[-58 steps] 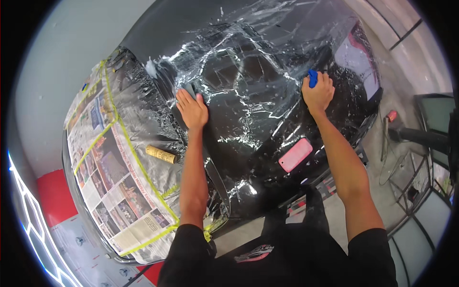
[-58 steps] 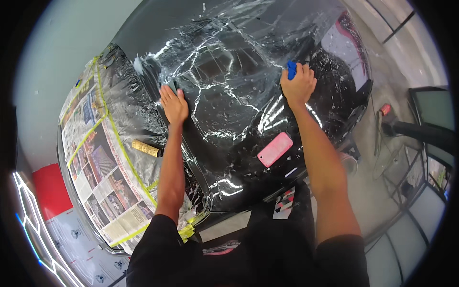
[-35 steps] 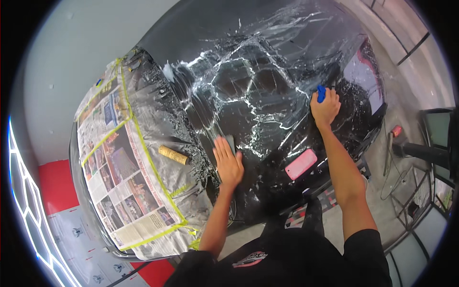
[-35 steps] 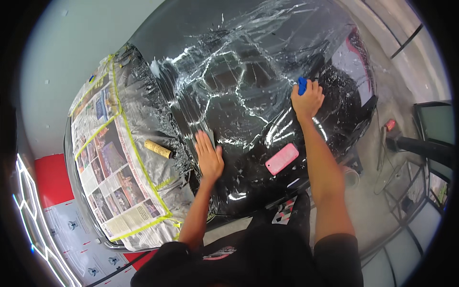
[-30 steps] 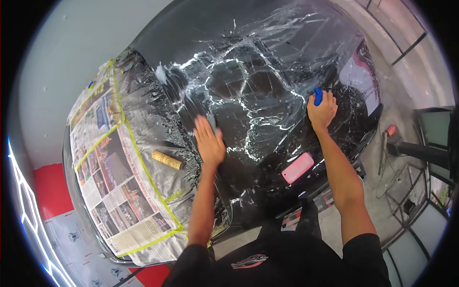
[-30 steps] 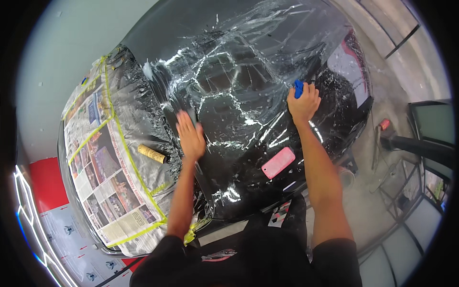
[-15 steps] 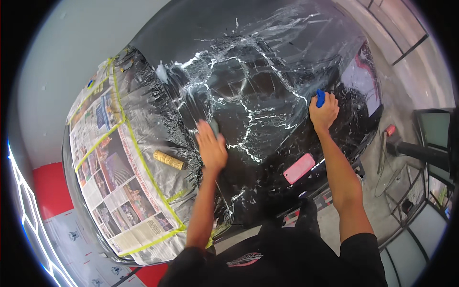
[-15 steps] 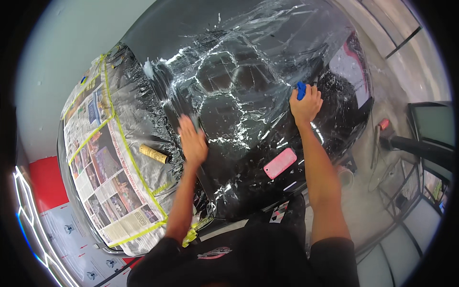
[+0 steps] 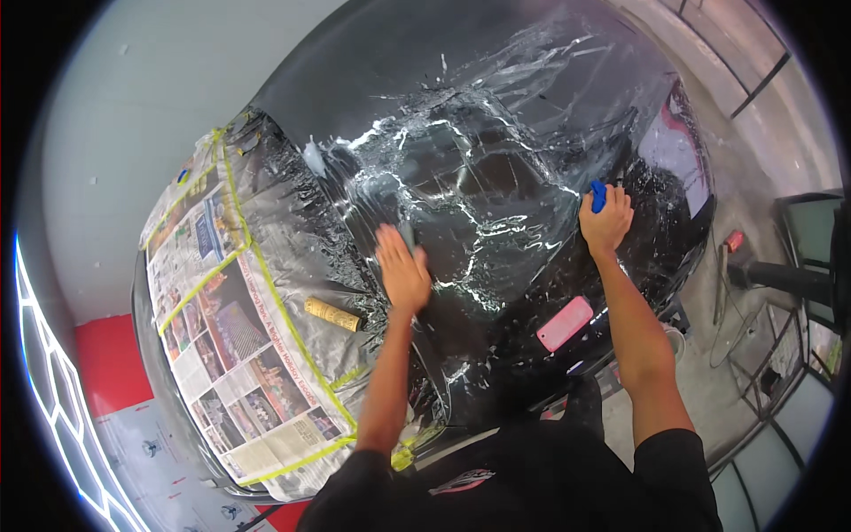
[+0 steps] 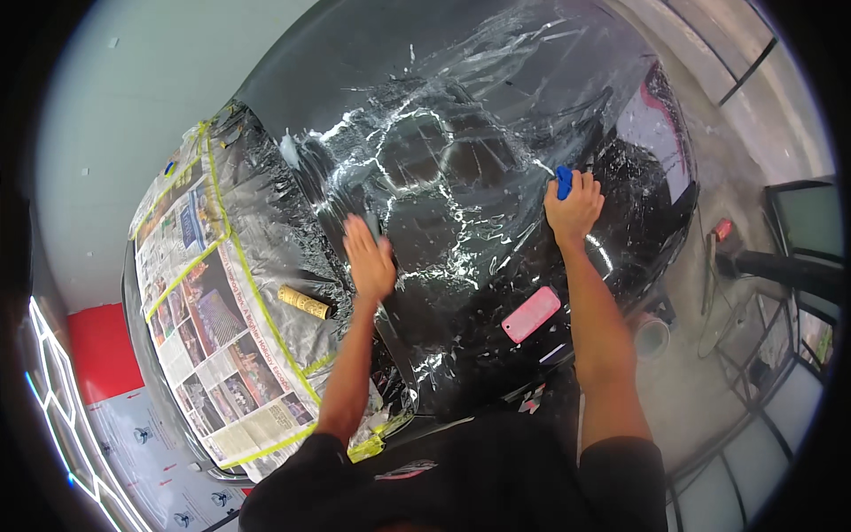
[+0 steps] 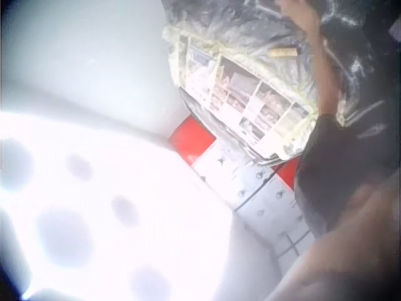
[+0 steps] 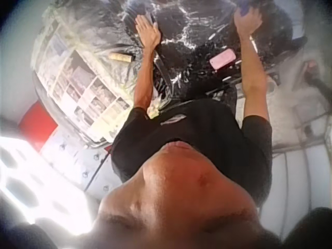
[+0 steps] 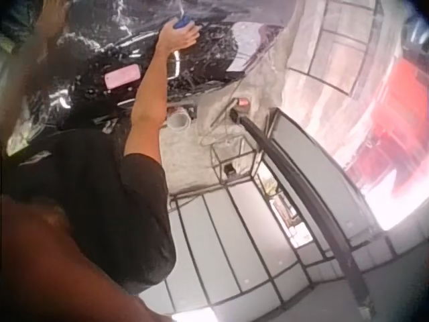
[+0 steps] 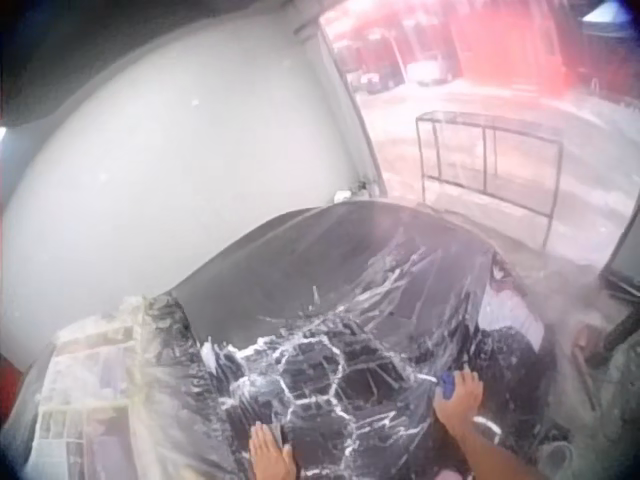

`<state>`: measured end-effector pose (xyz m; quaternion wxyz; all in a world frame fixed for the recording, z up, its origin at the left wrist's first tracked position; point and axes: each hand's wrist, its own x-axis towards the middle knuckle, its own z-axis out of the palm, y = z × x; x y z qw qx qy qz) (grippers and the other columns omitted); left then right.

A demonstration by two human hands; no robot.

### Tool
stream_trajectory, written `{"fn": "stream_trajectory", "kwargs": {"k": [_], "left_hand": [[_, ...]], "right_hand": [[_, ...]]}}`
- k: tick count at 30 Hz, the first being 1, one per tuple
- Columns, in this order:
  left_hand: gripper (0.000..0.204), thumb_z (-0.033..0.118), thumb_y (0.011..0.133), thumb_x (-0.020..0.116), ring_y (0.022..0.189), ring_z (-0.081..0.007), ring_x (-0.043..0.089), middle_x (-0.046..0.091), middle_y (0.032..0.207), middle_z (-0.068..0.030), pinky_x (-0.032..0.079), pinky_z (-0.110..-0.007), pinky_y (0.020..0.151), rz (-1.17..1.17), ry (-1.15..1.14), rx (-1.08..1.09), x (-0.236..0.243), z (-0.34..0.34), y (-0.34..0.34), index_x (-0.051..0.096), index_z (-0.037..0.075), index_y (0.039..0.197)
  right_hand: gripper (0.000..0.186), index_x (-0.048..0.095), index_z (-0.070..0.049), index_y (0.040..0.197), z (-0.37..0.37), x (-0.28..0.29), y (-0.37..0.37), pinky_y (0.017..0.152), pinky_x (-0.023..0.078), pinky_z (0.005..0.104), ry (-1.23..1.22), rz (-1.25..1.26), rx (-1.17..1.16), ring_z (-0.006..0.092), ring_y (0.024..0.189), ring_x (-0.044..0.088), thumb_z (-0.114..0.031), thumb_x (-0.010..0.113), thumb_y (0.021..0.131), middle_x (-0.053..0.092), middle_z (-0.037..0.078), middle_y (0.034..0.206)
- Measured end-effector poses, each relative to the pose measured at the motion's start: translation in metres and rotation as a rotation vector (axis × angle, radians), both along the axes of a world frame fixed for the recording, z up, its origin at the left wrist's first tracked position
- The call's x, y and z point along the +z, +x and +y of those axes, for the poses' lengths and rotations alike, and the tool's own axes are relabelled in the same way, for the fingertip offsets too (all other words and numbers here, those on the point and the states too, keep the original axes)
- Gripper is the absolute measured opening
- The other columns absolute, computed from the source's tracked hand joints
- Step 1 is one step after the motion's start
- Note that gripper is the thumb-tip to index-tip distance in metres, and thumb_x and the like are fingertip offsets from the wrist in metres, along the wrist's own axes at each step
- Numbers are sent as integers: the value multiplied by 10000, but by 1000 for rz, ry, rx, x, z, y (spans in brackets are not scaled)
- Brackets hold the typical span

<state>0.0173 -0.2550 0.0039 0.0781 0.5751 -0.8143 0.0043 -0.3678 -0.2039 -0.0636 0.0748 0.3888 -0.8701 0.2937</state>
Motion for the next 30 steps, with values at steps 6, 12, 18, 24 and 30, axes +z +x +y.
{"fn": "stream_trajectory", "kwargs": {"k": [6,12,18,24,30], "left_hand": [[681,340,1074,399,1539,-422,188,217,1642,-291,171,-502,1248,5,-99,154,0,-80,27,225,-114,1551],[732,310,1044,429,1547,-464,120,140,1658,-304,132,-547,1247,45,155,35,-8,67,-8,151,-117,1569],[700,374,1077,382,1541,-429,177,217,1636,-308,159,-510,1252,-56,-118,273,12,-143,40,247,-138,1534],[702,322,1056,412,1542,-466,139,173,1647,-309,153,-536,1248,59,39,25,-12,11,-14,203,-132,1549],[687,334,1071,362,1546,-433,161,181,1650,-299,135,-519,1258,-3,-55,23,-8,-56,4,187,-110,1565]], "right_hand": [[301,669,-77,994,-19,8,22,816,451,447,-52,-22,67,299,992,590,-315,714,813,609,84,1011],[301,675,-92,1013,4,-5,-2,823,453,444,0,-4,-5,300,1000,591,-313,723,814,615,77,1018],[295,677,-99,1009,-29,10,21,829,458,452,-69,3,57,302,998,592,-306,719,804,617,78,1020],[280,674,-92,996,1,-2,1,819,454,444,-8,-11,-4,305,984,590,-293,708,805,608,80,994],[268,664,-86,974,3,2,1,810,452,448,-19,-7,6,306,979,589,-284,713,801,606,84,995]]}}
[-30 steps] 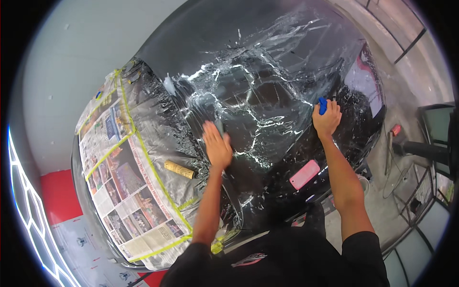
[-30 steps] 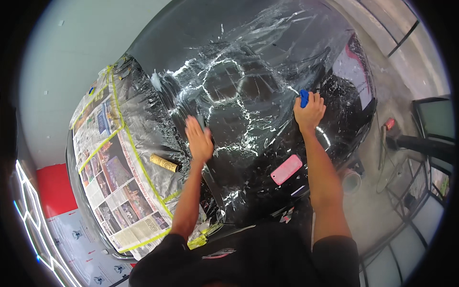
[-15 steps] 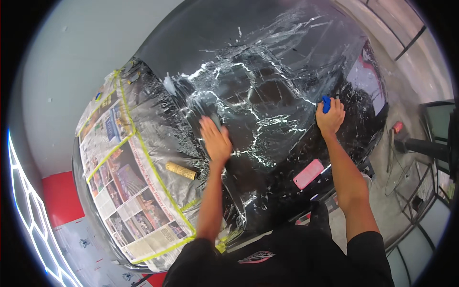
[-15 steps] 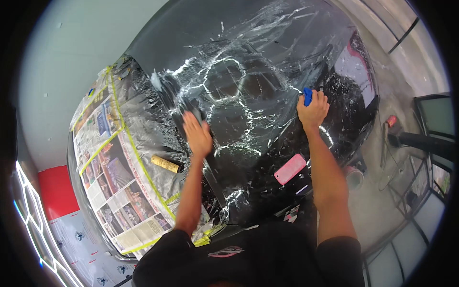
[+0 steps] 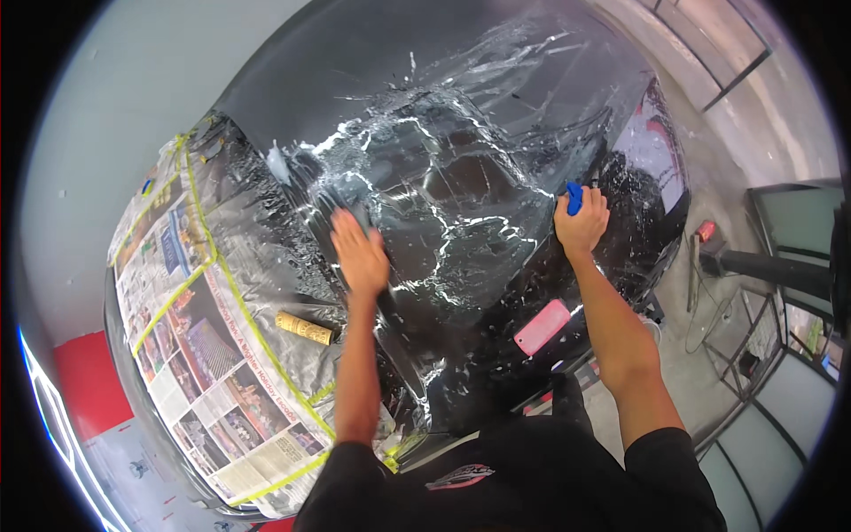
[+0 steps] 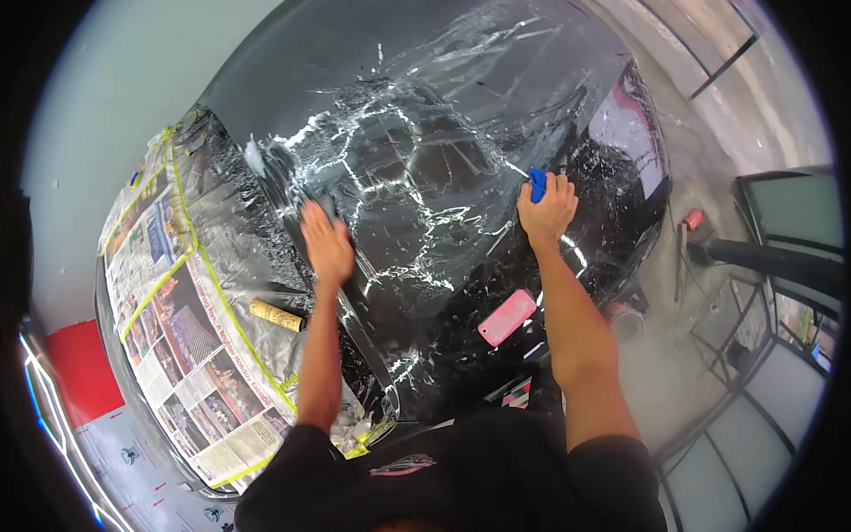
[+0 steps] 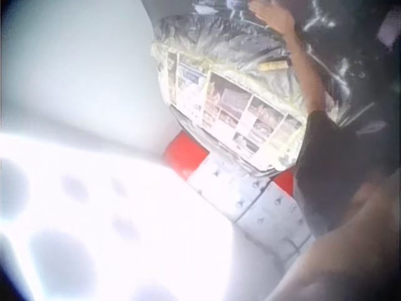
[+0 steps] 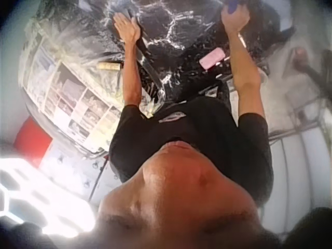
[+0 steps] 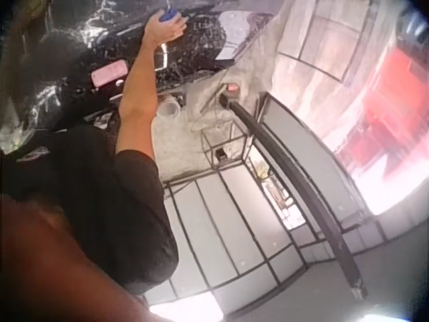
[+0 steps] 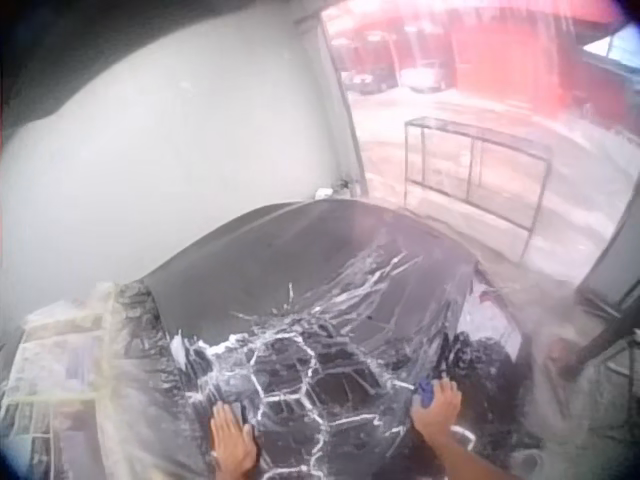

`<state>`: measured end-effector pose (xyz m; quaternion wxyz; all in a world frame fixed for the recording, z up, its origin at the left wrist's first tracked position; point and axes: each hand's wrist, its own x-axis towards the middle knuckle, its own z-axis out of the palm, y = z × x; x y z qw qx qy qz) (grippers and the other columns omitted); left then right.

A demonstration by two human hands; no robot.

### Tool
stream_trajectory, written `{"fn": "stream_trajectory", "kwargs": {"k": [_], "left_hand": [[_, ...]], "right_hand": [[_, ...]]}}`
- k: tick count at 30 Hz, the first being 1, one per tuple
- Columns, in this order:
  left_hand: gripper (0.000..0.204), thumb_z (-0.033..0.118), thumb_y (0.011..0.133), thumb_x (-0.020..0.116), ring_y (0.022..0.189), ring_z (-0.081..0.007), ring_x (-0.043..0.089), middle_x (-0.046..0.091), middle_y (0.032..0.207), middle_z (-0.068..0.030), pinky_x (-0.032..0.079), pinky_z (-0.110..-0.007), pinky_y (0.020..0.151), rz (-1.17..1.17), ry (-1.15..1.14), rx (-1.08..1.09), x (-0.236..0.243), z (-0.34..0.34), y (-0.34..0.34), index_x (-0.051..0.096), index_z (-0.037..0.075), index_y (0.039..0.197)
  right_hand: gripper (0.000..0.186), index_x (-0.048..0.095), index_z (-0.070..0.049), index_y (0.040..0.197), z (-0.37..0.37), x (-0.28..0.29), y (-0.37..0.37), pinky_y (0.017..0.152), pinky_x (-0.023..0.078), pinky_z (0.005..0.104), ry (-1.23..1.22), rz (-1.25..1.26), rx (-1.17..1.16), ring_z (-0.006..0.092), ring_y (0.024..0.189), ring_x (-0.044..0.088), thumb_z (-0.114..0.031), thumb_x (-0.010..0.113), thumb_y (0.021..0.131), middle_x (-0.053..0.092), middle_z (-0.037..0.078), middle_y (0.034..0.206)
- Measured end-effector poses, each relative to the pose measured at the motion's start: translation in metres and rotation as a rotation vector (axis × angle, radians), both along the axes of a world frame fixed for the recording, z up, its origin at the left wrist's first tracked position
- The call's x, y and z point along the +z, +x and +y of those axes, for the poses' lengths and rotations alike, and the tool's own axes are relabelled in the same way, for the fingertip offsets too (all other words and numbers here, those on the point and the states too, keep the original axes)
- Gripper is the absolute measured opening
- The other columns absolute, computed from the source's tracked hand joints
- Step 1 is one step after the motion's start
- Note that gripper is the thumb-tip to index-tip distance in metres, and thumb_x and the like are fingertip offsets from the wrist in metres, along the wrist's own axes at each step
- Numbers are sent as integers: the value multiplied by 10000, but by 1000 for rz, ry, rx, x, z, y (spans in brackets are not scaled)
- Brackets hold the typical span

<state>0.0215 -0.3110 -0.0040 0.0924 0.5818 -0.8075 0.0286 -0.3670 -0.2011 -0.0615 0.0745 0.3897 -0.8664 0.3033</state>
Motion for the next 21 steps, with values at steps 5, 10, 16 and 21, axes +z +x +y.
{"fn": "stream_trajectory", "kwargs": {"k": [5,10,16,21], "left_hand": [[714,426,1083,325,1552,-401,157,207,1652,-275,125,-500,1263,-1,6,201,7,-136,40,237,-99,1558],[718,351,1063,369,1554,-419,134,144,1665,-283,126,-512,1263,-14,95,-61,-2,2,2,151,-99,1577],[686,338,1063,355,1545,-425,164,190,1648,-294,146,-507,1255,-47,93,-116,13,-24,10,190,-94,1570],[683,379,1086,348,1553,-385,168,218,1654,-260,151,-486,1259,-40,41,124,20,-160,49,211,-78,1574]], "right_hand": [[283,662,-74,974,-23,3,18,821,454,453,-14,-41,49,311,979,589,-284,715,792,605,90,1008],[273,664,-93,987,-4,-7,2,815,450,449,9,-25,2,304,967,581,-284,714,798,597,78,992],[256,646,-96,962,-2,2,-2,801,448,448,26,-7,0,304,956,574,-273,721,792,578,79,967],[266,652,-85,971,-22,5,21,814,450,455,-39,-27,62,319,964,580,-270,718,793,588,90,979]]}}
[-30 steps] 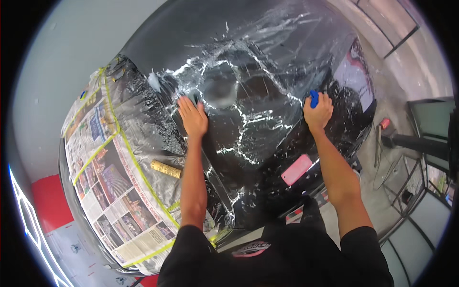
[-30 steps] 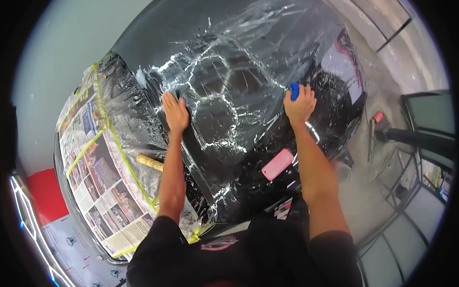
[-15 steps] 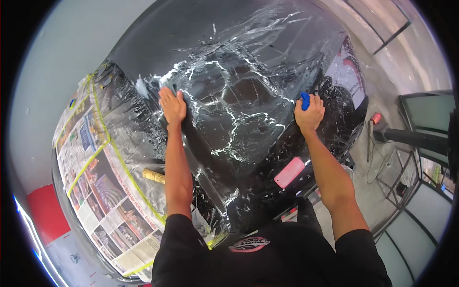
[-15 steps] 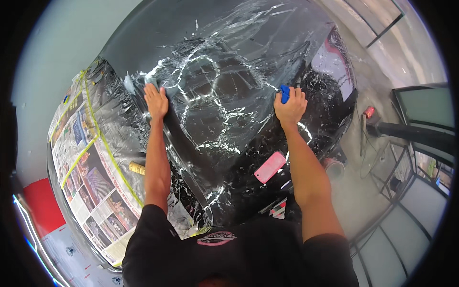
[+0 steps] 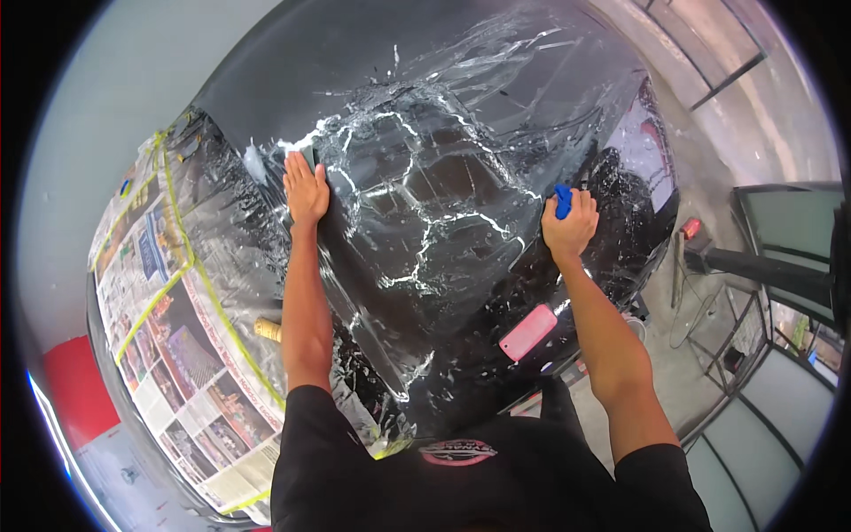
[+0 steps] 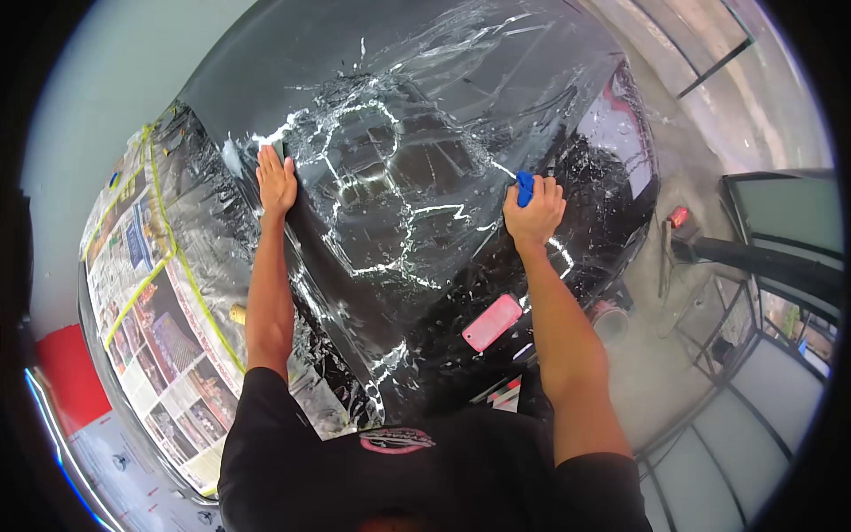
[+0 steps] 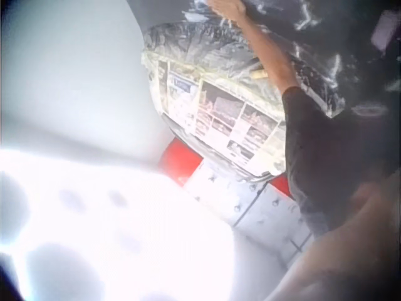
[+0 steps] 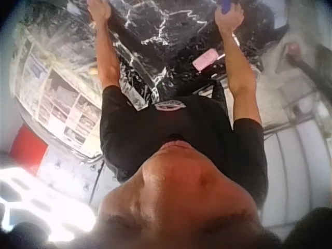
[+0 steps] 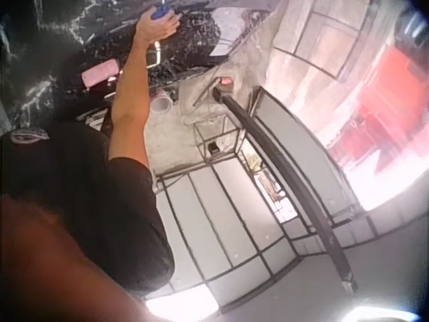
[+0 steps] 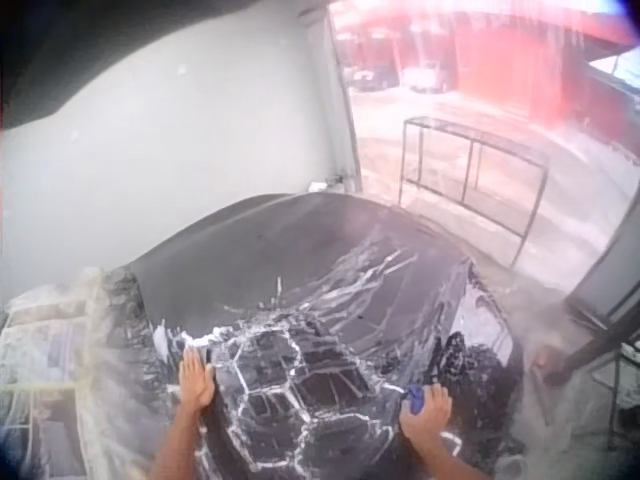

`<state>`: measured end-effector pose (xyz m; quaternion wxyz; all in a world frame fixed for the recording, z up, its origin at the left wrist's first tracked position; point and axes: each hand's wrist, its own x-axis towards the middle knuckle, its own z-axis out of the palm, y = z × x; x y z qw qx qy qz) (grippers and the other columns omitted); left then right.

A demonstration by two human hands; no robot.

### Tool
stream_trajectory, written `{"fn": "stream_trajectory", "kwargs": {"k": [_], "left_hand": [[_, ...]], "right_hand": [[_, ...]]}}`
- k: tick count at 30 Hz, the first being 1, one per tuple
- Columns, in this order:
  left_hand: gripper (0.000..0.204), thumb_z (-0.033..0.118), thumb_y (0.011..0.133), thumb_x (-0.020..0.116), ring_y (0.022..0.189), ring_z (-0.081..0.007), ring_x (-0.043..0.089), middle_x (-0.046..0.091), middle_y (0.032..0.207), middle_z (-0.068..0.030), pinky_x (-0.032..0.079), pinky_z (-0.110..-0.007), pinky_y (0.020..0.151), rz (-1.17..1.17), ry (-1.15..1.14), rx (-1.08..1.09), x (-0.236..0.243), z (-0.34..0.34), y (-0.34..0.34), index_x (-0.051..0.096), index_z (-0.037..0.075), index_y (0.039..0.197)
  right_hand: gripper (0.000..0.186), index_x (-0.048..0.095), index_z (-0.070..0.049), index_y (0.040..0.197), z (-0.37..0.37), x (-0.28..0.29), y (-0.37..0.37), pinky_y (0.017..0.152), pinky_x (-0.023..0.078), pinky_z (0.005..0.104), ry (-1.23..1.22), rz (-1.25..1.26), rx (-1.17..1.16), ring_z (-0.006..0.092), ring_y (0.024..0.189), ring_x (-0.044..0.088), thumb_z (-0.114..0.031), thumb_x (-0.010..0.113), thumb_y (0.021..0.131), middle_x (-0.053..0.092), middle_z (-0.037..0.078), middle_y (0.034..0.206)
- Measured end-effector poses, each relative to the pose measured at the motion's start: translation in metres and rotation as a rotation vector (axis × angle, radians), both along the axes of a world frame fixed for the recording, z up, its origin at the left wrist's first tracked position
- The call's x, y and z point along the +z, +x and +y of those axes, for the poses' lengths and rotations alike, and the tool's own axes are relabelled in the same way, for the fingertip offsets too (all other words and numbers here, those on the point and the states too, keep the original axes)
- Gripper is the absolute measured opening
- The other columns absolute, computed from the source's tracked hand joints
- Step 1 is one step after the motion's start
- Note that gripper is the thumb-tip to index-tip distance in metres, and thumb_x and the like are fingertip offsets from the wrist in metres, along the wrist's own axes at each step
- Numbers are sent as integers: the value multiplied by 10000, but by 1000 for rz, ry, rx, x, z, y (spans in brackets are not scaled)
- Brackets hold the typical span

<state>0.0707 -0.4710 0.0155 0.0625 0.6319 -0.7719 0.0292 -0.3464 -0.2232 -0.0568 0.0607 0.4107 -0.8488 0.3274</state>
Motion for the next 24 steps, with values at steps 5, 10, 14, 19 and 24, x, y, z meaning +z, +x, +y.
{"fn": "stream_trajectory", "kwargs": {"k": [5,10,14,19,24], "left_hand": [[693,329,1060,382,1551,-418,150,184,1655,-277,135,-499,1264,-250,56,-288,-14,157,-64,194,-104,1567],[675,302,1060,349,1553,-406,160,173,1662,-270,144,-512,1263,-388,106,-302,-2,148,-55,188,-112,1567],[697,440,1090,297,1557,-363,178,229,1662,-228,160,-491,1257,-39,-72,30,-4,-19,19,233,-53,1578],[676,362,1085,325,1549,-401,168,227,1641,-280,139,-493,1266,68,7,-148,-22,52,-34,209,-104,1561],[723,323,1040,394,1552,-423,141,174,1650,-297,126,-505,1269,24,271,-449,-2,194,-56,168,-118,1566]], "right_hand": [[292,652,-66,995,22,-11,-21,828,451,461,59,25,-51,324,977,577,-276,712,801,587,97,981],[273,652,-75,986,25,-3,-27,819,447,449,70,22,-67,310,974,576,-272,709,807,589,78,979],[257,653,-43,986,-3,10,4,807,457,458,-34,-25,30,330,958,585,-243,686,828,595,100,965],[284,654,-44,988,9,-9,-19,831,455,461,17,32,-32,331,978,582,-264,703,814,598,107,987],[306,653,-47,1004,23,-7,-26,842,449,456,76,32,-59,331,993,575,-275,704,805,594,110,1005]]}}
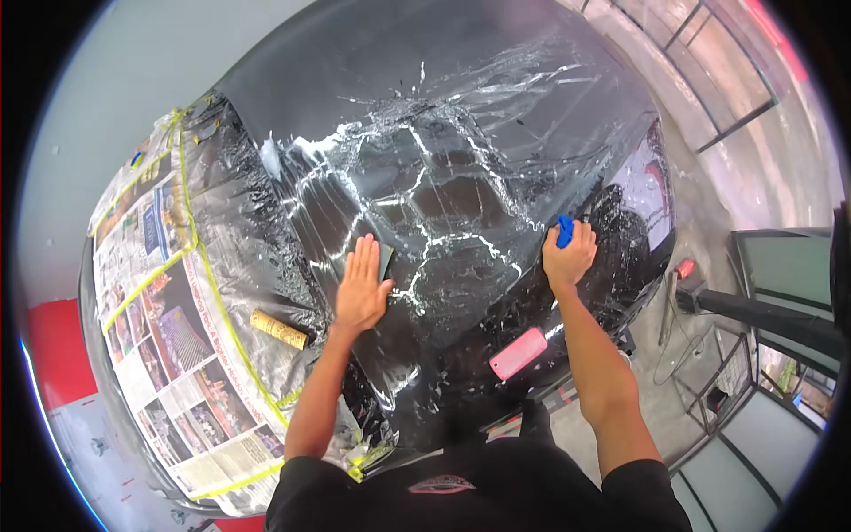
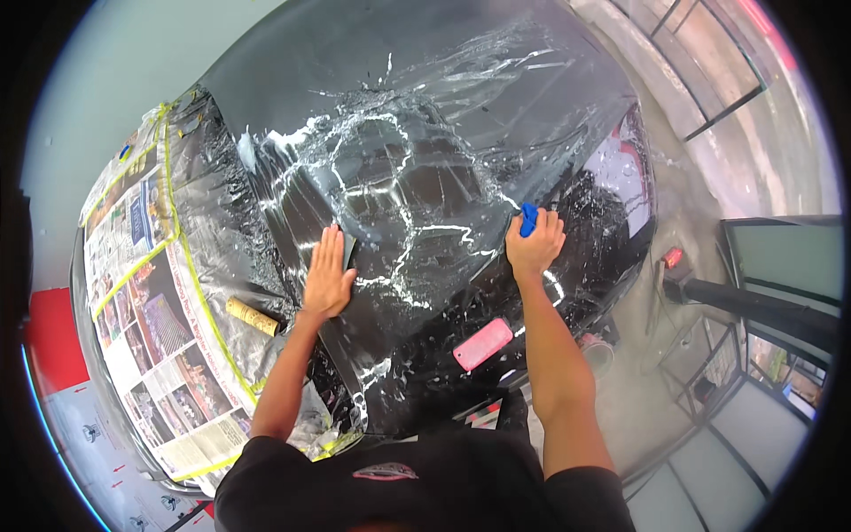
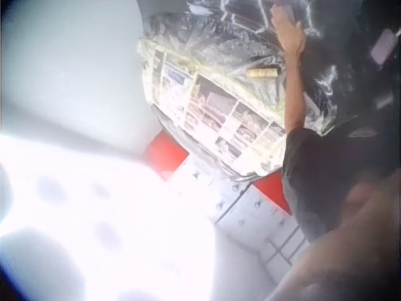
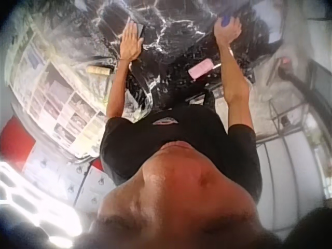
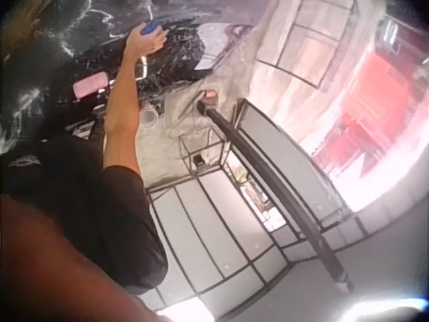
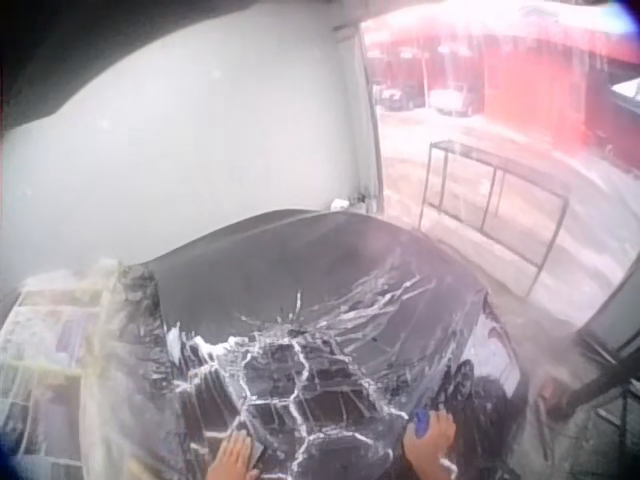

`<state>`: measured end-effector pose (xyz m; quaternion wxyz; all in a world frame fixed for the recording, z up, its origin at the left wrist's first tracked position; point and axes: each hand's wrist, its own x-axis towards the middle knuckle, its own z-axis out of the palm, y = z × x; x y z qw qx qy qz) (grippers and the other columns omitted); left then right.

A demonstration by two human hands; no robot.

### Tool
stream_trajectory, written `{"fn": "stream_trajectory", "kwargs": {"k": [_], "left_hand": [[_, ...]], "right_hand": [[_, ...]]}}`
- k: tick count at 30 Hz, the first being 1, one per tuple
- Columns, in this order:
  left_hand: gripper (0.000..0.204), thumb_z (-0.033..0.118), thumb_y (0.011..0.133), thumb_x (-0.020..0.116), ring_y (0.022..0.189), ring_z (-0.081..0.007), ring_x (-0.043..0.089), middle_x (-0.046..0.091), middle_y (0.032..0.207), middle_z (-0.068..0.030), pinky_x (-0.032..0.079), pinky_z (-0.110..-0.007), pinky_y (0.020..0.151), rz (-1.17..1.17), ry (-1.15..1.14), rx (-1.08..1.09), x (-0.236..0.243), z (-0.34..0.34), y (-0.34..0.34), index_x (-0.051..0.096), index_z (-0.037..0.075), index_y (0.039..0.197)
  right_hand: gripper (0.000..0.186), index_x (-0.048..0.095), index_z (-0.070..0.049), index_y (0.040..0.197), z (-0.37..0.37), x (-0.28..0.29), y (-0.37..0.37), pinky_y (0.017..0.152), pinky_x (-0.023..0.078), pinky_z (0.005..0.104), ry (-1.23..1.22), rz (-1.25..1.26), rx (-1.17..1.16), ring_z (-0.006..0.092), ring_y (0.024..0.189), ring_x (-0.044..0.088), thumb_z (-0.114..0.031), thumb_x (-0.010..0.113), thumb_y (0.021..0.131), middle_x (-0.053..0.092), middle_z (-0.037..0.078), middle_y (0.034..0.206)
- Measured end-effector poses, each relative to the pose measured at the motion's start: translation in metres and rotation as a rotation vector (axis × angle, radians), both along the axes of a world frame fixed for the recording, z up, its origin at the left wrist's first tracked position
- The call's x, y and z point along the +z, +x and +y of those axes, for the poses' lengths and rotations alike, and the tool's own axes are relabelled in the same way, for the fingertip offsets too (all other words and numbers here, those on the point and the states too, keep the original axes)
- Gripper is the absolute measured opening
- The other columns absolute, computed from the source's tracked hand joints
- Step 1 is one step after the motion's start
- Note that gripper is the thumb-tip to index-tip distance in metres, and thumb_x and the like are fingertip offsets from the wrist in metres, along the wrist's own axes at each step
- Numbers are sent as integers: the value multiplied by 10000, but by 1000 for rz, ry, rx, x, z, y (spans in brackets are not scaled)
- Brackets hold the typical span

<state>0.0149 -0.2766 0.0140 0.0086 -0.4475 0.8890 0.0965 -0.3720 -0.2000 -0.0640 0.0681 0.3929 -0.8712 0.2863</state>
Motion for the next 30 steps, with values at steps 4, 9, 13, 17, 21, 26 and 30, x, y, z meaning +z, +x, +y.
{"fn": "stream_trajectory", "kwargs": {"k": [4,9,13,17,21,26,30], "left_hand": [[678,344,1072,349,1552,-394,168,210,1656,-255,154,-508,1258,-102,-274,240,7,-133,52,210,-104,1563],[680,386,1088,324,1551,-387,172,220,1653,-255,164,-488,1255,-39,-269,471,-4,-191,51,240,-101,1555],[713,310,1055,372,1556,-425,116,144,1658,-298,115,-501,1272,-116,-193,183,-12,-39,-14,148,-141,1558],[722,318,1036,401,1554,-420,141,159,1663,-278,118,-520,1267,-50,-76,67,-3,-3,-4,158,-88,1581],[650,368,1082,333,1558,-357,171,221,1668,-209,146,-503,1262,-35,-323,427,4,-170,52,241,-43,1578],[639,279,1069,316,1549,-415,158,192,1649,-288,142,-502,1264,-32,-281,243,-10,-74,3,201,-116,1558],[772,310,987,496,1552,-431,143,176,1652,-296,143,-519,1260,-108,37,108,3,114,-34,197,-118,1557]], "right_hand": [[282,646,-52,985,-9,4,15,834,447,454,-35,-34,34,326,986,574,-263,700,807,588,106,992],[274,638,-53,971,-10,2,26,833,447,456,-64,-30,53,323,980,574,-261,705,807,583,100,979],[273,642,-59,975,-2,-5,-1,832,448,459,-31,7,-4,322,976,574,-263,710,807,582,99,975],[262,640,-67,971,-1,2,0,821,449,459,-39,3,2,320,971,575,-259,711,808,582,92,970],[264,653,-78,982,-23,8,25,807,447,453,-80,-16,64,315,957,580,-268,713,808,586,89,961],[282,655,-41,1011,-9,6,11,809,459,463,-43,-32,44,330,981,590,-252,694,828,602,108,994],[280,655,-78,984,-2,-4,3,791,446,449,-47,4,10,307,965,579,-286,717,806,591,79,973]]}}
